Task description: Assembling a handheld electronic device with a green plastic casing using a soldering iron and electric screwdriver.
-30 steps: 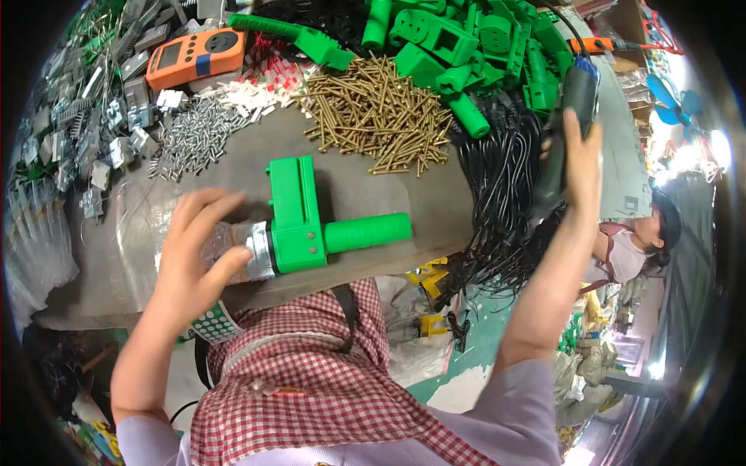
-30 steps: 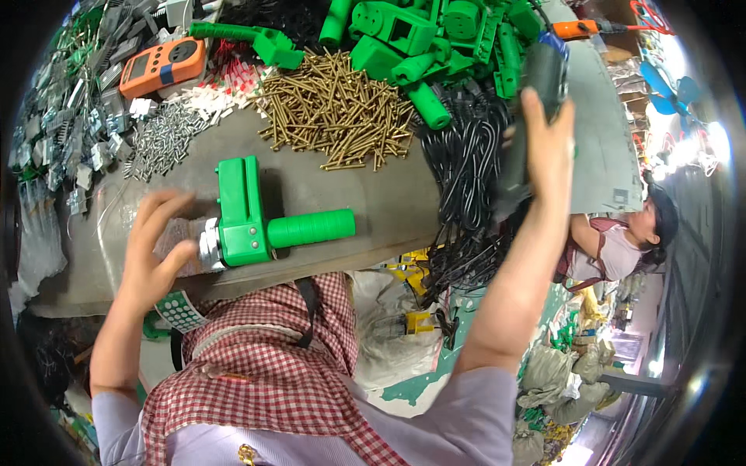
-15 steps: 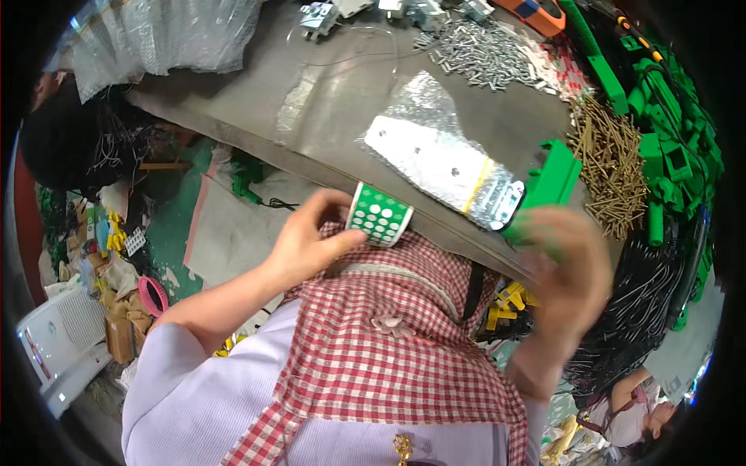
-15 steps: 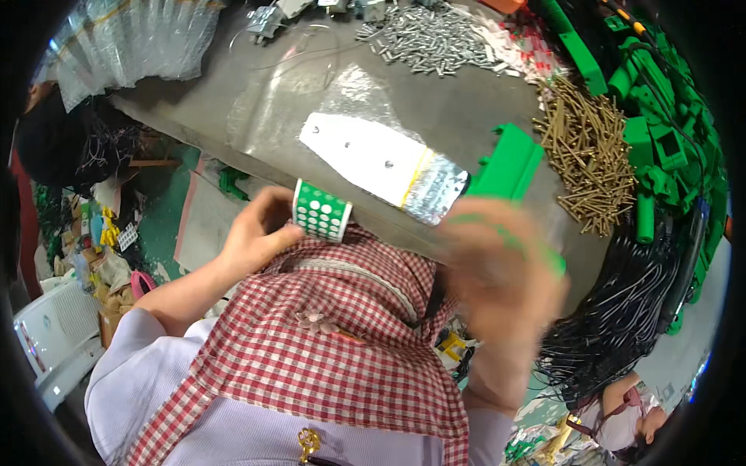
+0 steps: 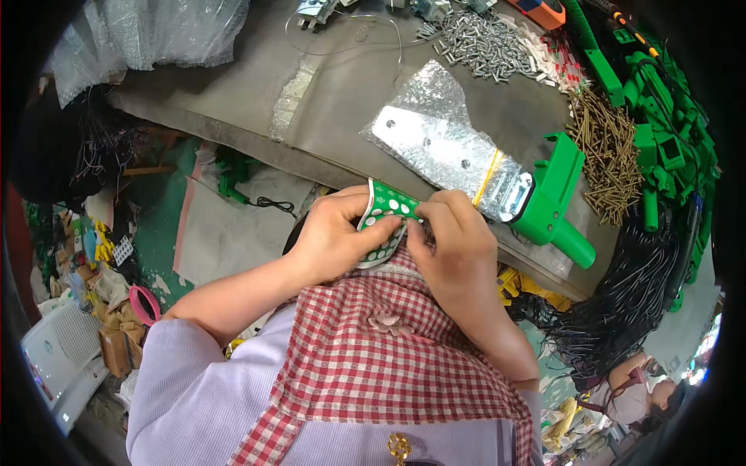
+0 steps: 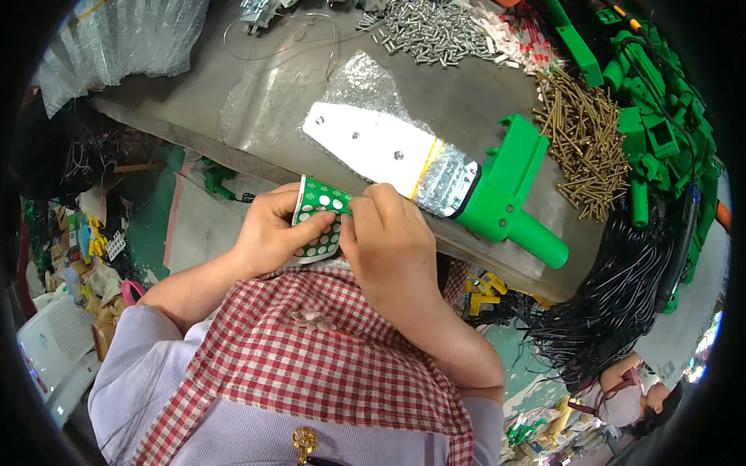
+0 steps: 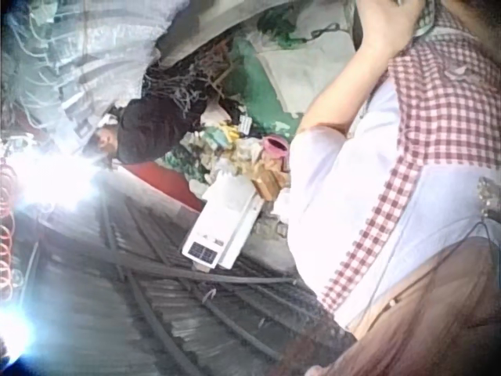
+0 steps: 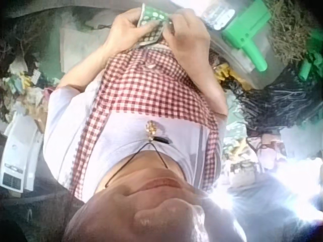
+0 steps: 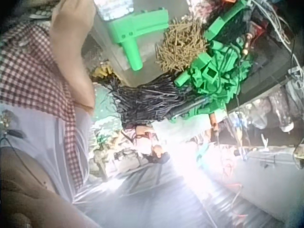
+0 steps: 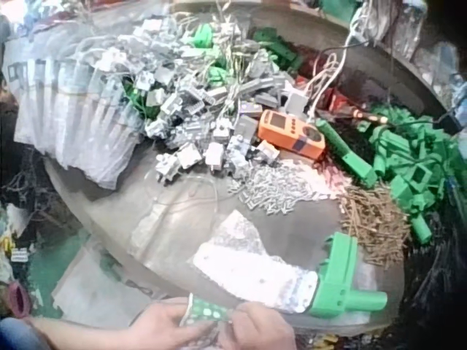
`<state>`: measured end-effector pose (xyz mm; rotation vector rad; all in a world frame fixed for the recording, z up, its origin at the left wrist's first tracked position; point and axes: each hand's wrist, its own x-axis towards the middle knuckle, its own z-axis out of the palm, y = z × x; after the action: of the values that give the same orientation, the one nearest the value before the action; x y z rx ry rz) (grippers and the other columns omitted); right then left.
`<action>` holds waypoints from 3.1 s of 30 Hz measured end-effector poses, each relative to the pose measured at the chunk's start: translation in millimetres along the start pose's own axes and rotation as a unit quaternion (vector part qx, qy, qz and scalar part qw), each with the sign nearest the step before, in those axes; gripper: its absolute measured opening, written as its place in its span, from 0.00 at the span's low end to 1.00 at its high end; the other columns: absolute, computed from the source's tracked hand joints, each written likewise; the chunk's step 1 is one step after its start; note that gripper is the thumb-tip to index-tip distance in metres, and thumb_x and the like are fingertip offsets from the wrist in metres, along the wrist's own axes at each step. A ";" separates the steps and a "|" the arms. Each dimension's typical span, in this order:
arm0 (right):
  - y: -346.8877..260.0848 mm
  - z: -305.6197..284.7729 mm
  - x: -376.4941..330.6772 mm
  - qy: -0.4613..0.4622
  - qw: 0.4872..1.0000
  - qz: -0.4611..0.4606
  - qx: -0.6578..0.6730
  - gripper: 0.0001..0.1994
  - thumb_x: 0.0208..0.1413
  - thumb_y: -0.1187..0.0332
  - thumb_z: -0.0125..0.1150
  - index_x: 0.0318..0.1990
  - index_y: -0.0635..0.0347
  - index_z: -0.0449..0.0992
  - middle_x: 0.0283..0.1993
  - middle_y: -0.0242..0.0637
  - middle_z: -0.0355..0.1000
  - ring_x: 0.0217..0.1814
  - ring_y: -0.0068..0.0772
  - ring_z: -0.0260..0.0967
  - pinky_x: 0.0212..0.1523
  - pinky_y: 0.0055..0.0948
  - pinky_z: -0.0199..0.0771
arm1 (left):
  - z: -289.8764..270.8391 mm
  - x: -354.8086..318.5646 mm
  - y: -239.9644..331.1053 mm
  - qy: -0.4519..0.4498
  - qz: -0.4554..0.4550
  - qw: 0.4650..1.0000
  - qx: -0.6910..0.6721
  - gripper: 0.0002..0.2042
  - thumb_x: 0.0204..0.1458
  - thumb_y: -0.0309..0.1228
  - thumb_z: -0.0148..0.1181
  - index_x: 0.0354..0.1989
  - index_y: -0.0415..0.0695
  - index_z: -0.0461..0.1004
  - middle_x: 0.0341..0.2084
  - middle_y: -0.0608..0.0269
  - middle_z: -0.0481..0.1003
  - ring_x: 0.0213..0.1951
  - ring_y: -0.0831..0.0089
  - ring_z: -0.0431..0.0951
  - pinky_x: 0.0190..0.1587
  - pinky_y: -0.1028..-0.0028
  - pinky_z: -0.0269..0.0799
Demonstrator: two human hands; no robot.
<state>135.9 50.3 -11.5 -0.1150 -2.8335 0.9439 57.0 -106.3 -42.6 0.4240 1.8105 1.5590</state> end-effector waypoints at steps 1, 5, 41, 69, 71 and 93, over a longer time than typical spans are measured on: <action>-1.0 0.6 1.3 0.013 1.000 -0.006 -0.006 0.08 0.46 0.75 0.63 0.33 0.61 0.70 0.36 0.39 0.65 0.36 0.43 0.69 0.36 0.38 0.70 | 0.1 0.1 -1.2 0.007 0.009 1.000 0.026 0.08 0.50 0.25 0.60 0.39 0.40 0.79 0.36 0.58 0.78 0.38 0.73 0.77 0.41 0.73 0.72; 1.8 0.3 0.5 0.012 1.000 -0.003 -0.002 0.08 0.46 0.75 0.62 0.33 0.61 0.70 0.35 0.39 0.66 0.36 0.43 0.69 0.36 0.38 0.71 | 1.1 1.7 -0.2 0.011 0.027 0.998 0.049 0.08 0.50 0.25 0.60 0.39 0.40 0.79 0.37 0.57 0.78 0.38 0.71 0.77 0.41 0.73 0.72; 111.0 -98.8 -29.5 0.150 0.984 0.074 0.061 0.08 0.49 0.82 0.55 0.37 0.64 0.75 0.33 0.43 0.72 0.37 0.44 0.70 0.39 0.34 0.70 | 32.1 90.1 102.2 -0.154 0.400 0.799 0.421 0.16 0.33 0.25 0.71 0.32 0.43 0.73 0.36 0.57 0.69 0.40 0.58 0.71 0.40 0.64 0.68; 125.6 -124.9 105.2 0.061 0.997 0.036 -0.005 0.09 0.53 0.67 0.61 0.31 0.66 0.75 0.28 0.50 0.72 0.32 0.52 0.71 0.34 0.41 0.69 | 33.5 102.1 76.5 -0.164 0.426 0.760 0.463 0.30 0.45 0.41 0.65 0.53 0.35 0.66 0.47 0.49 0.68 0.49 0.55 0.69 0.53 0.61 0.67; 138.9 -127.6 131.6 0.148 0.987 0.019 -0.057 0.08 0.50 0.71 0.62 0.34 0.66 0.71 0.31 0.52 0.73 0.36 0.56 0.71 0.37 0.45 0.70 | 37.4 104.8 81.3 -0.171 0.419 0.774 0.443 0.30 0.45 0.42 0.65 0.52 0.35 0.66 0.47 0.49 0.68 0.46 0.55 0.70 0.50 0.64 0.68; 152.7 -121.3 182.5 0.119 0.978 0.172 0.017 0.11 0.47 0.70 0.62 0.40 0.61 0.79 0.32 0.45 0.77 0.36 0.40 0.76 0.41 0.33 0.74 | 31.0 129.4 89.3 -0.216 0.315 0.869 0.315 0.20 0.49 0.35 0.63 0.49 0.40 0.70 0.51 0.52 0.68 0.54 0.53 0.68 0.56 0.61 0.66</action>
<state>-19.8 265.8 14.5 -0.6862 -2.6188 0.9641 -29.6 20.1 4.0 1.6730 1.8572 1.0476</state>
